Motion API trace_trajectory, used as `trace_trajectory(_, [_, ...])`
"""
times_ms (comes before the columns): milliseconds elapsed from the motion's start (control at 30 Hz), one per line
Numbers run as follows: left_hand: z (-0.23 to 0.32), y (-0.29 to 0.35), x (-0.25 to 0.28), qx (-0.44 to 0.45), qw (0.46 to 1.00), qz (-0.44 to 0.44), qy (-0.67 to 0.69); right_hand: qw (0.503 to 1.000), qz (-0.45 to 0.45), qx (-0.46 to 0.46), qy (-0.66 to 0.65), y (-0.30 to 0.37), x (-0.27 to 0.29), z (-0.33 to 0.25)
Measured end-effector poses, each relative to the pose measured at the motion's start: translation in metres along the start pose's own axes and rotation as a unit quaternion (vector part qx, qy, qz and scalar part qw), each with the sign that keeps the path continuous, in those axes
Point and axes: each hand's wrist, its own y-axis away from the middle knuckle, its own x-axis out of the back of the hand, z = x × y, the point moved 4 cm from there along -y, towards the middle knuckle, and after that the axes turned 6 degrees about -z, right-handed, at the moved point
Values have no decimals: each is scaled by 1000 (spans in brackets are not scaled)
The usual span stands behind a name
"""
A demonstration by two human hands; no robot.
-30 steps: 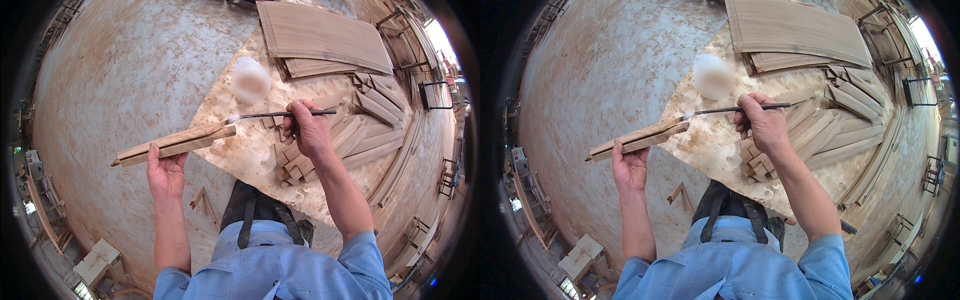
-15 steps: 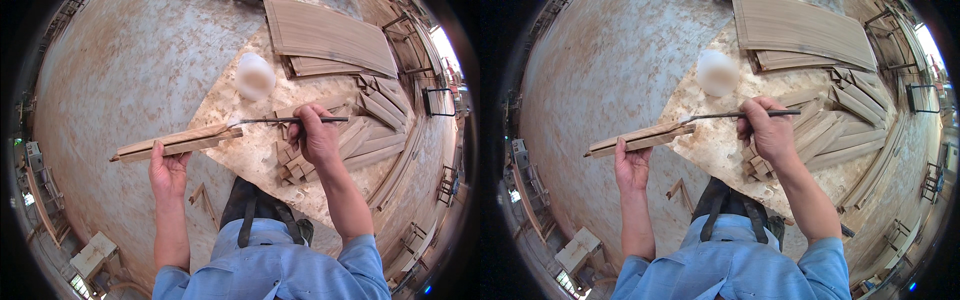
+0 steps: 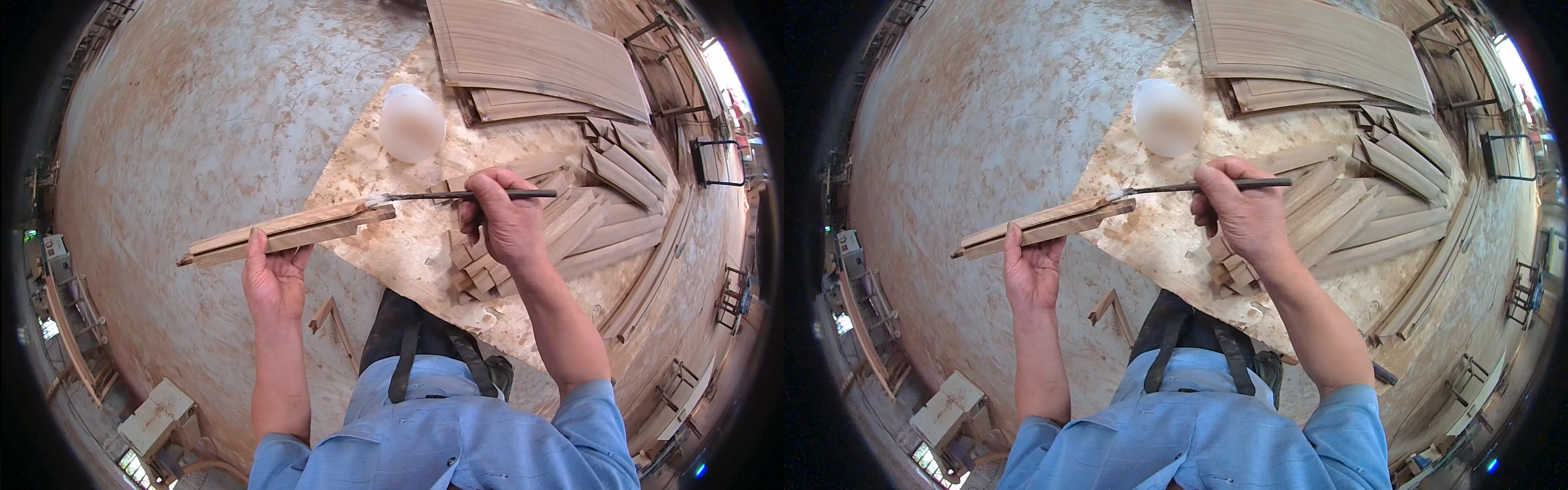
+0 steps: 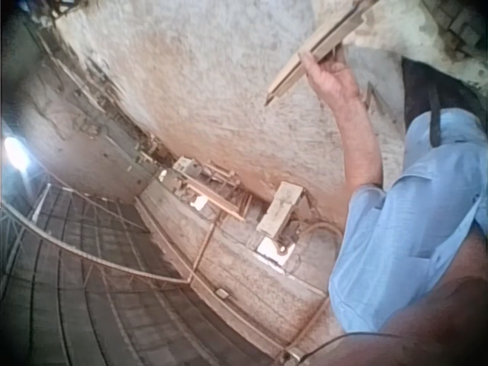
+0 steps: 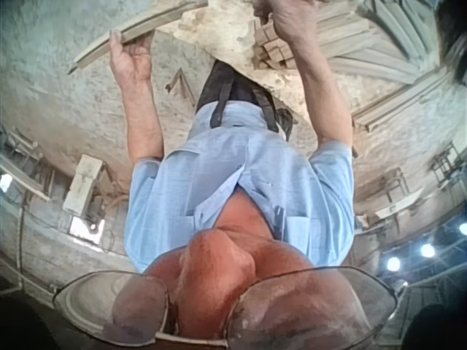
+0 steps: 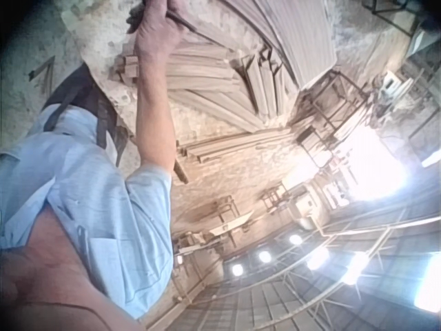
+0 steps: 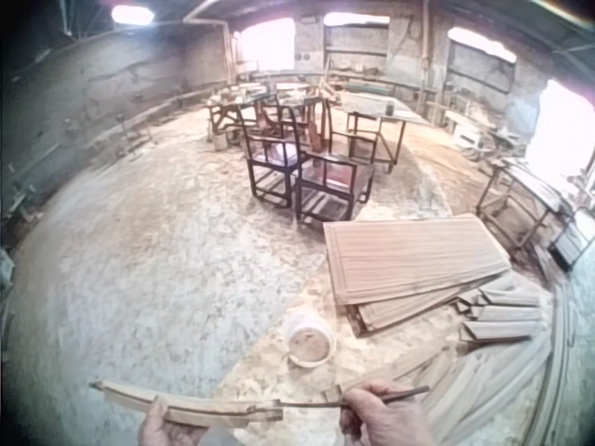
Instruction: The person applies glue to the joints of wooden pieces using a brush, assembles the pieces together by hand, and secures the joints using a hammer.
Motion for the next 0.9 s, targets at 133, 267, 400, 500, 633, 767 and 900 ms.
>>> trace_trajectory(133, [-1, -2, 1, -10, 1000, -9, -15, 999, -38, 25, 3, 5, -2, -6])
trace_trajectory(267, [-2, -2, -2, -9, 1000, -4, -16, 998, -31, -9, 49, -1, -4, 1])
trace_trajectory(400, [1, 0, -2, -38, 998, -10, -40, 998, 7, 25, 54, -6, 20, 0])
trace_trajectory(500, [5, 5, -7, -68, 996, -15, -55, 998, 0, 28, 61, 0, 26, -6])
trace_trajectory(633, [5, 9, -11, -96, 992, -53, -67, 993, -22, -6, 112, 3, 13, -4])
trace_trajectory(767, [1, 11, -16, -117, 983, -108, -95, 983, -60, 38, 172, 10, 0, 0])
trace_trajectory(900, [-5, 17, -20, -142, 977, -104, -122, 960, -98, 101, 241, 21, -16, -2])
